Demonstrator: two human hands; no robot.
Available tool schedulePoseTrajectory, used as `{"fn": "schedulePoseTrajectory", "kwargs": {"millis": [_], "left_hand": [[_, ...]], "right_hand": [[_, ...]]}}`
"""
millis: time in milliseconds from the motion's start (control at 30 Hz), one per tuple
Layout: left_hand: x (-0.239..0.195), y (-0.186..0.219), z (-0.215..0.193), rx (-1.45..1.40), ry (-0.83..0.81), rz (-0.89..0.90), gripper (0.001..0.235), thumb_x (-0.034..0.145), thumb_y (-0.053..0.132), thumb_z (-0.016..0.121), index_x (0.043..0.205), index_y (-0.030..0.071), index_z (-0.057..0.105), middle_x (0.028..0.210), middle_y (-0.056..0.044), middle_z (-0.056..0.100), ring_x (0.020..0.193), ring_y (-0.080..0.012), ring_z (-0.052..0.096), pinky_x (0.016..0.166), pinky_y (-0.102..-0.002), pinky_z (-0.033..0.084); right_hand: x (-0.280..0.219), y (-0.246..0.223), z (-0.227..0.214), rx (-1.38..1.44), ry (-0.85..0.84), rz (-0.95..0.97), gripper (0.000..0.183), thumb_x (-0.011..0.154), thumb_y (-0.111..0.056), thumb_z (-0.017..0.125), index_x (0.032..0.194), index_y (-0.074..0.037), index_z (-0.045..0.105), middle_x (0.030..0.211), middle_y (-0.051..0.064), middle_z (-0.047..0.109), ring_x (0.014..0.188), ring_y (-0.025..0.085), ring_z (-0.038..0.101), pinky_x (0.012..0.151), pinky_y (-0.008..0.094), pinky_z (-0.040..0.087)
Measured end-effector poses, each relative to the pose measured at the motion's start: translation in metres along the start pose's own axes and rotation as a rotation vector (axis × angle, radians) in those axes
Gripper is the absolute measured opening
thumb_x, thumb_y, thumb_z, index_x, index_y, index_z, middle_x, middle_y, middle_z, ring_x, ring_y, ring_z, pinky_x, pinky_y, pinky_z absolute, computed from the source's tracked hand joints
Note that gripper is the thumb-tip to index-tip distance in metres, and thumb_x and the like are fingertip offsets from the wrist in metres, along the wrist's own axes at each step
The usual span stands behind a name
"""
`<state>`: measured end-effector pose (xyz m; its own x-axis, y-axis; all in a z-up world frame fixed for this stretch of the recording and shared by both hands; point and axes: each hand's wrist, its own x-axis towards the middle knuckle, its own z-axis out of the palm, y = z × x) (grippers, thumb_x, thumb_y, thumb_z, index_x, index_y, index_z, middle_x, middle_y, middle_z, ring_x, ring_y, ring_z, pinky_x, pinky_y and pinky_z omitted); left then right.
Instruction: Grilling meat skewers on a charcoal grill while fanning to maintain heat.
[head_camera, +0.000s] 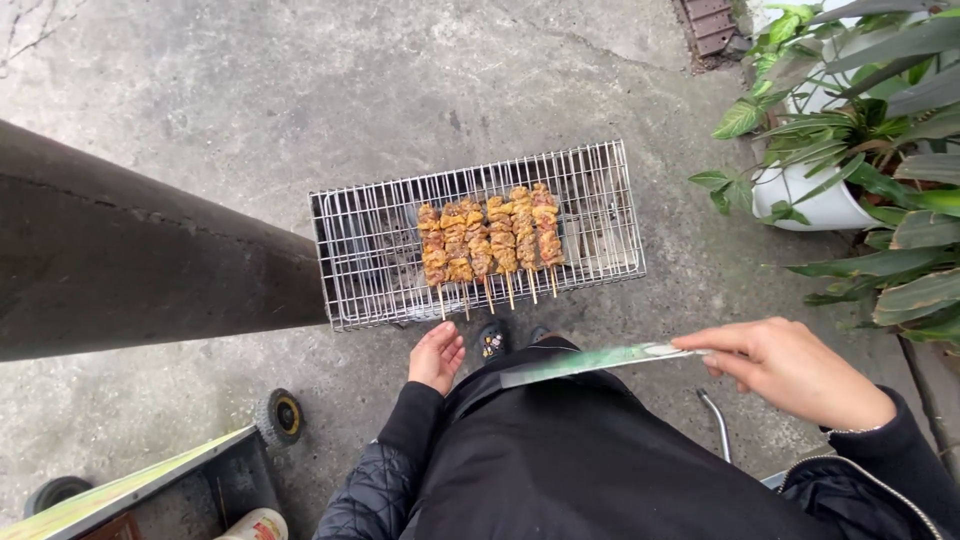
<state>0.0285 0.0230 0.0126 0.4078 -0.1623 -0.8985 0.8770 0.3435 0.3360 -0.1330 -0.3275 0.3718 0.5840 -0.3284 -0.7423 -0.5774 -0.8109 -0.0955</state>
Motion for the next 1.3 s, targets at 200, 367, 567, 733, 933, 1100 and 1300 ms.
{"fn": "schedulePoseTrajectory", "kwargs": {"millis": [200, 367, 567, 733, 933, 1100, 1300], "left_hand": [[-0.002, -0.002, 0.001, 0.001, 0.016, 0.005, 0.028, 0.091, 0.009, 0.079, 0.118, 0.009, 0.073, 0.09, -0.006, 0.074, 0.08, -0.0179, 0.071, 0.072, -0.031, 0.059], [0.002, -0.003, 0.005, -0.011, 0.001, 0.025, 0.028, 0.09, 0.008, 0.08, 0.117, 0.009, 0.072, 0.089, -0.005, 0.073, 0.078, -0.0175, 0.071, 0.071, -0.031, 0.058], [0.003, -0.004, 0.005, 0.008, 0.008, 0.008, 0.026, 0.092, 0.008, 0.078, 0.117, 0.008, 0.073, 0.091, -0.007, 0.073, 0.08, -0.0191, 0.071, 0.074, -0.033, 0.058], [0.002, -0.006, 0.005, -0.014, 0.006, 0.012, 0.023, 0.093, 0.008, 0.078, 0.116, 0.009, 0.074, 0.091, -0.007, 0.074, 0.08, -0.0191, 0.07, 0.076, -0.034, 0.057], [0.008, -0.01, 0.003, -0.023, 0.019, 0.02, 0.024, 0.092, 0.008, 0.078, 0.116, 0.008, 0.074, 0.088, -0.007, 0.073, 0.077, -0.0189, 0.071, 0.069, -0.032, 0.057], [0.005, -0.013, 0.001, -0.019, 0.025, 0.026, 0.026, 0.093, 0.006, 0.077, 0.119, 0.004, 0.074, 0.09, -0.01, 0.073, 0.078, -0.0221, 0.07, 0.068, -0.034, 0.057], [0.015, -0.013, -0.001, -0.064, 0.018, 0.038, 0.021, 0.092, 0.006, 0.079, 0.112, 0.007, 0.075, 0.085, -0.009, 0.074, 0.073, -0.021, 0.071, 0.062, -0.033, 0.056]], "right_hand": [[-0.008, 0.015, -0.006, 0.273, 0.46, 0.042, 0.046, 0.1, -0.018, 0.061, 0.142, -0.037, 0.068, 0.118, -0.001, 0.083, 0.039, 0.016, 0.046, 0.038, 0.034, 0.05], [0.005, 0.029, -0.002, 0.182, 0.299, 0.084, 0.044, 0.099, -0.031, 0.065, 0.138, -0.05, 0.075, 0.077, -0.004, 0.083, 0.058, 0.013, 0.068, 0.069, 0.027, 0.049], [0.013, 0.025, 0.007, 0.203, 0.295, -0.077, 0.046, 0.092, -0.033, 0.067, 0.135, -0.05, 0.072, 0.131, -0.022, 0.081, 0.055, 0.01, 0.072, 0.062, 0.028, 0.062], [0.008, 0.038, 0.0, 0.311, 0.536, 0.077, 0.047, 0.099, -0.026, 0.066, 0.143, -0.042, 0.071, 0.072, 0.003, 0.084, 0.052, 0.017, 0.064, 0.066, 0.032, 0.056], [0.004, 0.027, 0.004, 0.213, 0.119, -0.114, 0.043, 0.091, -0.04, 0.067, 0.127, -0.059, 0.08, 0.114, -0.03, 0.093, 0.08, -0.006, 0.091, 0.072, 0.016, 0.064], [0.003, 0.03, 0.001, 0.262, 0.489, 0.135, 0.055, 0.095, -0.026, 0.066, 0.142, -0.055, 0.065, 0.132, -0.015, 0.081, 0.043, 0.017, 0.06, 0.052, 0.033, 0.058], [0.026, 0.066, 0.006, 0.37, 0.465, 0.186, 0.054, 0.095, -0.027, 0.073, 0.14, -0.056, 0.072, 0.1, -0.011, 0.097, 0.059, 0.016, 0.074, 0.067, 0.028, 0.057]]}}
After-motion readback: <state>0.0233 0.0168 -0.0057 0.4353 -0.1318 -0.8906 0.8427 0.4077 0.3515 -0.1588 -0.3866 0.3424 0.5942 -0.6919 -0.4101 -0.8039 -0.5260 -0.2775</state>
